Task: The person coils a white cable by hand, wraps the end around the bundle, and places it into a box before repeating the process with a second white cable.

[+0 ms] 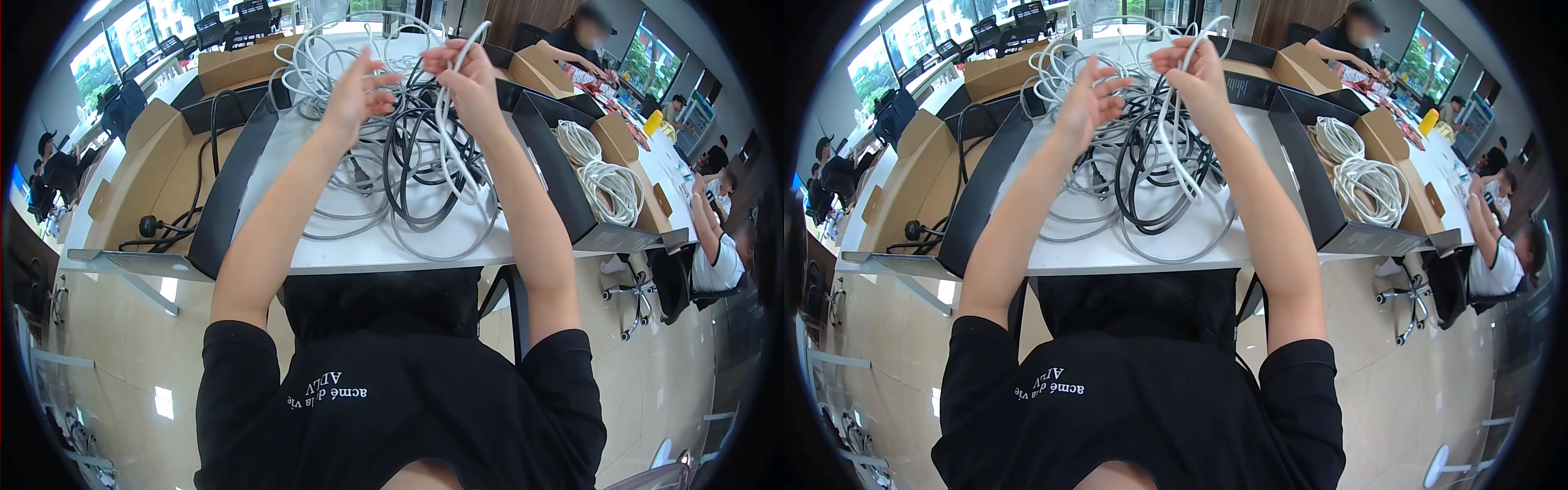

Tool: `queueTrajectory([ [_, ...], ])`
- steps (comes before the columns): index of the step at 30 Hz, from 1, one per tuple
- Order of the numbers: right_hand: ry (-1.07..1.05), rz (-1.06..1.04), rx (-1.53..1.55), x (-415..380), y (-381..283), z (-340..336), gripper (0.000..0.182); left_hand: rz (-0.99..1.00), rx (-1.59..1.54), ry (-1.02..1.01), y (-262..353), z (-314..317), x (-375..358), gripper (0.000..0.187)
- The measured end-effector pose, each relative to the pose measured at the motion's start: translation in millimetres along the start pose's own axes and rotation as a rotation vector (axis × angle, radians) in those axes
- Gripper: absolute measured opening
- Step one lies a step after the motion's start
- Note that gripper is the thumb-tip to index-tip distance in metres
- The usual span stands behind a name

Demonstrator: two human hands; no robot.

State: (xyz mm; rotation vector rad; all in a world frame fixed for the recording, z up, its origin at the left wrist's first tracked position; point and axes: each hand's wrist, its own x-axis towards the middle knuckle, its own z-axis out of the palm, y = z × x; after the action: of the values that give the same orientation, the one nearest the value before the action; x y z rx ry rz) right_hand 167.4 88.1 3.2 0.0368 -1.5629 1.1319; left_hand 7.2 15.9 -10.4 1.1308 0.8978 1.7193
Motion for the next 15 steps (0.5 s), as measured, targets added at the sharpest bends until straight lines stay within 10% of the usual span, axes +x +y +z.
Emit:
queueTrajectory([
  [5,-0.160,0.050,-0.075,-9.0,-8.0,10.6,0.040,0.225,0.050,0.489,-11.8,-52.3,32.8,0.074],
  [9,-0.217,0.120,-0.123,-11.7,-8.2,12.3,0.040,0.450,1.051,1.116,-30.5,-88.2,55.8,0.088],
  [12,-0.256,0.172,-0.346,-14.4,-5.7,10.9,0.040,0.052,0.571,0.486,-28.6,-106.9,50.1,0.063],
  [15,-0.272,0.165,-0.640,-17.1,-2.0,8.6,0.037,0.093,0.447,0.347,-33.2,-114.7,53.5,0.033],
])
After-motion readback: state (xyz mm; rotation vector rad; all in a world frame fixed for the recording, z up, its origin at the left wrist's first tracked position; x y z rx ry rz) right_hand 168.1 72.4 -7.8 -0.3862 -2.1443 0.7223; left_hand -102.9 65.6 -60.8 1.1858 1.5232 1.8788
